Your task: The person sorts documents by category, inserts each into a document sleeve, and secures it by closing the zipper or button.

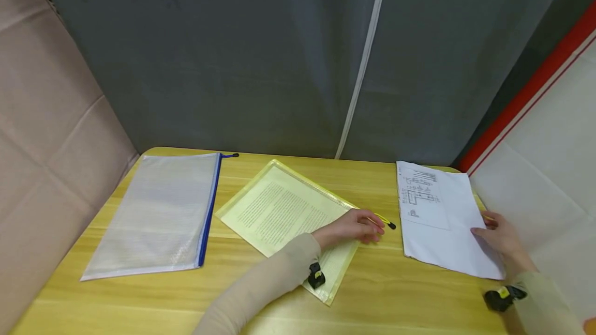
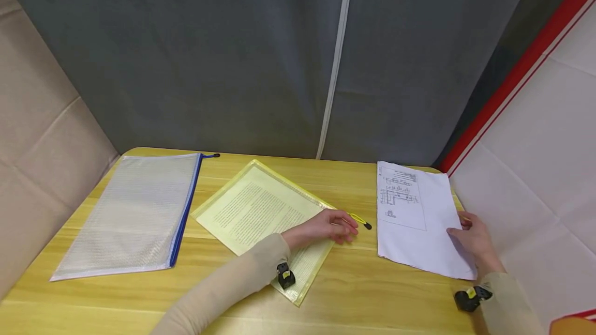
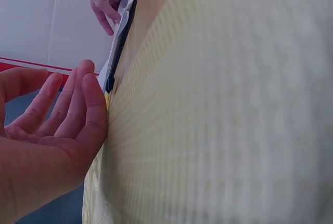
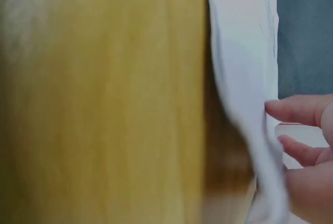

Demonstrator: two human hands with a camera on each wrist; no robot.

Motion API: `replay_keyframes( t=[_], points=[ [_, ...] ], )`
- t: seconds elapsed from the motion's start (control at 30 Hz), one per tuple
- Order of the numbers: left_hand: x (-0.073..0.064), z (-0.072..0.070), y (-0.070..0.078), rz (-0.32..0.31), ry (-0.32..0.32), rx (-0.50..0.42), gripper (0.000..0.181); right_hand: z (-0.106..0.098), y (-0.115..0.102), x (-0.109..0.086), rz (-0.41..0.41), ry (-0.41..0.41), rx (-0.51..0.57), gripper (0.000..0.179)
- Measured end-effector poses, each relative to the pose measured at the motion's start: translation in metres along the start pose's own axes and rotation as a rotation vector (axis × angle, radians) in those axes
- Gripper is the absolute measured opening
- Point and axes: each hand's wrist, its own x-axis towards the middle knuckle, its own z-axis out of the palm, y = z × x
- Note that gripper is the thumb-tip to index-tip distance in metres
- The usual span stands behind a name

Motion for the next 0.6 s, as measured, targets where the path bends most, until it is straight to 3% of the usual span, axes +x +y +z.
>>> replay_keyframes(
  t=[0.17, 0.33, 0.6],
  points=[
    [0.0, 0.004, 0.002, -0.008, 0.01, -0.005, 0.022, -0.003, 0.006, -0.003, -0.007, 0.032, 0.054, 0.057],
    [0.004, 0.008, 0.003, -0.015, 0.018, 0.004, 0.022, -0.005, 0.011, -0.007, -0.067, 0.056, 0.085, 0.05],
    [0.019, 0.015, 0.01, -0.02, 0.066, -0.021, 0.021, -0.005, 0.009, -0.019, -0.242, 0.064, 0.036, 0.036]
  ],
)
